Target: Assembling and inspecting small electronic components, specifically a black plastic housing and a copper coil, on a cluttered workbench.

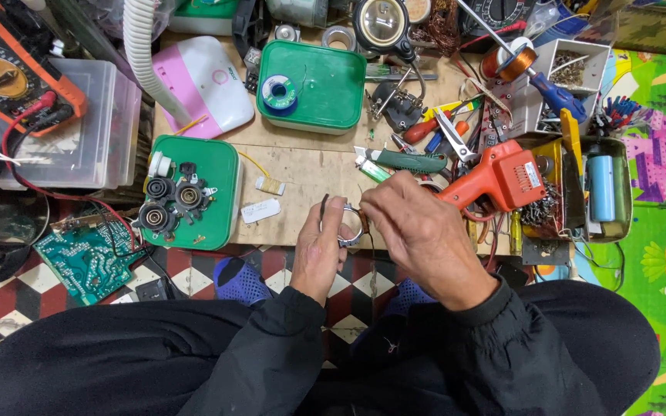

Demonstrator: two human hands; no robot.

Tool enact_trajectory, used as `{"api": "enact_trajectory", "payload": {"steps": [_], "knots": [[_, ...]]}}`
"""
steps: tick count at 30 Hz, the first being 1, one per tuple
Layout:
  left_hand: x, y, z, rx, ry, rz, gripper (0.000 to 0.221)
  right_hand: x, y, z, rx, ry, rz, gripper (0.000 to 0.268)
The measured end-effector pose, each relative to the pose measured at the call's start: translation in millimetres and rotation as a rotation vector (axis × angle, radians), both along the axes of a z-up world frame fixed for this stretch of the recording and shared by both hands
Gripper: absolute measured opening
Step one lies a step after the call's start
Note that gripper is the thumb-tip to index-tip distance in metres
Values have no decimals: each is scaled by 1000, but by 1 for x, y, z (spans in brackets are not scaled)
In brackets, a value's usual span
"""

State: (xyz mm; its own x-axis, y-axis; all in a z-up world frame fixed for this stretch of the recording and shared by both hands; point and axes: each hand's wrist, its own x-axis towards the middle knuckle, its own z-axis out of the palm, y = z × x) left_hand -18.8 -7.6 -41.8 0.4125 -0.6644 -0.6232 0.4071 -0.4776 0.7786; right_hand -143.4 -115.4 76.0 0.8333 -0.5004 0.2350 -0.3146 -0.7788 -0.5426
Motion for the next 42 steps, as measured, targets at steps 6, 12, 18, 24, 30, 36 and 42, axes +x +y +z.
{"api": "enact_trajectory", "payload": {"steps": [6, 12, 18, 24, 30, 36, 42], "knots": [[-4, 3, 2, -37, 15, -61, 66, -2, -6, -11, -23, -8, -80, 9], [-5, 5, 11, -81, 34, -96, 59, -5, -17, -28, 57, 16, -139, 9], [2, 6, 56, -123, 232, 17, 49, -10, -31, -46, 309, 106, -239, 13], [11, 4, 44, -240, 427, 211, 59, -11, -26, -56, 461, 361, -213, 22], [17, -2, 3, -261, 495, 343, 44, -10, -18, -38, 526, 430, -152, 18], [13, -6, -4, -265, 471, 380, 45, -14, -17, -30, 550, 425, -161, 21], [12, -9, -9, -315, 526, 420, 47, -19, -16, -29, 573, 386, -188, 19]]}}
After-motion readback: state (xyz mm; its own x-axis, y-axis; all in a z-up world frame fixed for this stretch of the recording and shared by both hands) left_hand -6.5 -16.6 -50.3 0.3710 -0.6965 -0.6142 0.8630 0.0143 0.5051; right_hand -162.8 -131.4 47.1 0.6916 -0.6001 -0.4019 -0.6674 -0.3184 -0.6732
